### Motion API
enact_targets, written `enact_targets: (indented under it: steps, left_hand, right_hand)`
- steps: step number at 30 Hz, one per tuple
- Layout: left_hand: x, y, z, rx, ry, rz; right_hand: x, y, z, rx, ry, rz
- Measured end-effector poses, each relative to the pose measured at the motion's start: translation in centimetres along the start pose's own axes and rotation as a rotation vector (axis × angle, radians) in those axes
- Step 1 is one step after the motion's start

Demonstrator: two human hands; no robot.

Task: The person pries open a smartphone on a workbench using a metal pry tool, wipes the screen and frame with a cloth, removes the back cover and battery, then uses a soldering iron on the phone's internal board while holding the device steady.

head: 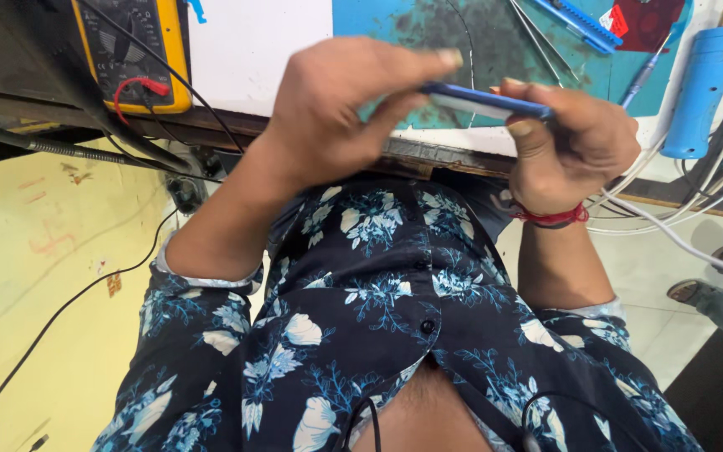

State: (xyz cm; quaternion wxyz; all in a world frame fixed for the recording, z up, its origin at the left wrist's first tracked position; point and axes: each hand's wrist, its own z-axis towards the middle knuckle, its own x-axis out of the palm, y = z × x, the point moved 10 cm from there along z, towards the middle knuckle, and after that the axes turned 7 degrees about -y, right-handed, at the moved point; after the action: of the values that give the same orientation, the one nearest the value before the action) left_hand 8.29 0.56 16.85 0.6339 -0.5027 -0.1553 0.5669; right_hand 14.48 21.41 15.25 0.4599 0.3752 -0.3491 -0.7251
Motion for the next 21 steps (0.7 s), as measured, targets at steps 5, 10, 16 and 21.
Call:
enact_targets:
  steps: [5,10,16,21]
  left_hand:
    - [1.8,5.4,-1.4,-0.446,-0.037,-0.867]
    - [3.1,6.5,-2.9,-0.453,-0.02,-0.833]
    - [3.8,6.6,-2.9,-0.503,0.04,-0.73]
    - [2.9,7.3,-2.0,-0.491,-0.179,-1.005]
  right_hand:
    - [-0.9,-2.8,-1.6,0.264,-0.261,0.341]
    - [0.2,-1.6,0.4,0.22,0.1,0.184]
    - [1.3,-2.3,0.4,0.265,0.324,-0.091]
    - [1.6,-4.3,-1.1,0.519,0.091,0.244]
